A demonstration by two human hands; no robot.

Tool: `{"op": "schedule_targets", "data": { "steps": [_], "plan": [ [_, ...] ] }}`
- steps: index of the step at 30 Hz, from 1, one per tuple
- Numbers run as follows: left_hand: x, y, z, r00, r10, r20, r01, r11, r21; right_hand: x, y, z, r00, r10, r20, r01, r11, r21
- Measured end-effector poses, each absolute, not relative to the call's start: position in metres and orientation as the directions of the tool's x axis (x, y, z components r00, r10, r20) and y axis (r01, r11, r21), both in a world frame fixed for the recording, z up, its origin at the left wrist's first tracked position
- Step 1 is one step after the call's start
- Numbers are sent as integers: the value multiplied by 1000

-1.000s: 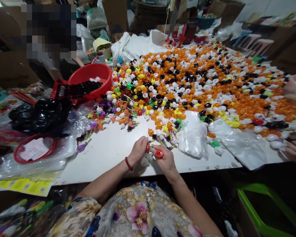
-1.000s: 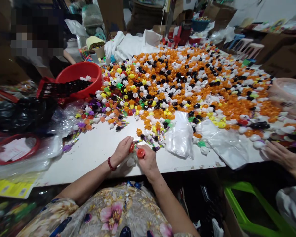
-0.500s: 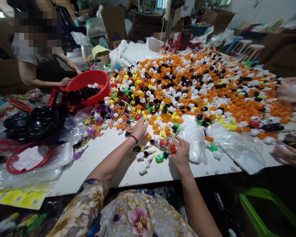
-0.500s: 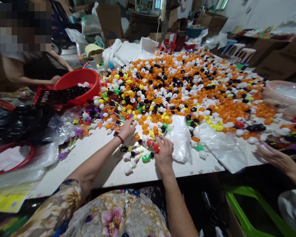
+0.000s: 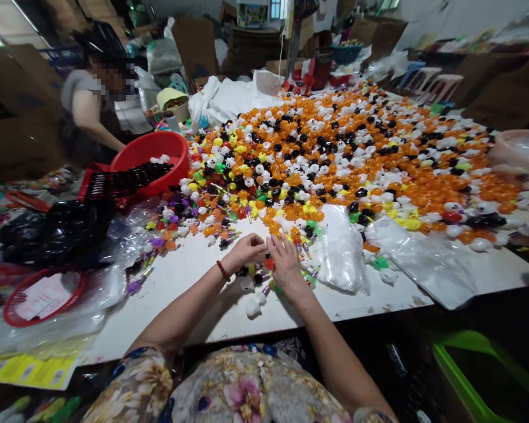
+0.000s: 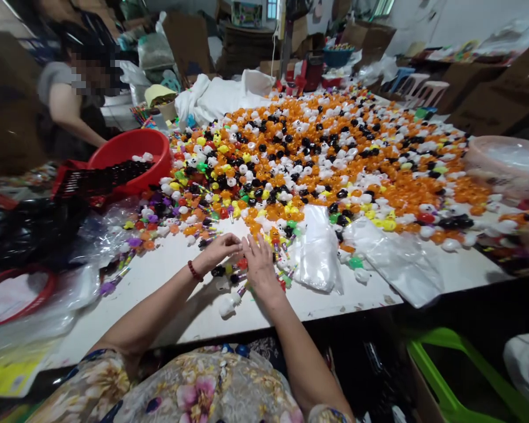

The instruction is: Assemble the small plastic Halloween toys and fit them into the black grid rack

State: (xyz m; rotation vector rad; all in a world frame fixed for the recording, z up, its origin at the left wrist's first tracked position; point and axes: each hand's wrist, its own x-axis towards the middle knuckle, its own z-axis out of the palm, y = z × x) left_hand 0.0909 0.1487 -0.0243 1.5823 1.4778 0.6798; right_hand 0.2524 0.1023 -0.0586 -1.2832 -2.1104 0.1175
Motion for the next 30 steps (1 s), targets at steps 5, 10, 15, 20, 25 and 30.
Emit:
{"op": "schedule_targets", "data": {
  "steps": [5, 10, 15, 20, 25, 30],
  "plan": [
    [76, 177, -12, -16, 997, -70, 605, 65, 794, 241, 103, -59, -301, 855, 422, 677, 503, -538],
    [59, 232, -2, -147, 989, 30, 746, 91, 660, 247, 75, -55, -306, 891, 335, 569, 453, -686],
    [57, 233, -10, -118, 993, 20, 742, 75, 666, 260, 59, -47, -285, 926, 249, 487, 364, -794],
    [52, 188, -15, -172, 985, -24, 349, 83, 934, 266, 58, -32, -86, 990, 112, 404, 137, -905],
    [53, 126, -7, 117, 975, -187, -264, 212, 941, 258, 63, -18, -134, 967, 214, 318, 247, -916],
    [66, 85, -3, 196, 953, -231, -268, 279, 922, 252, 59, -18, -172, 927, 335, 323, 374, -870]
  ]
}}
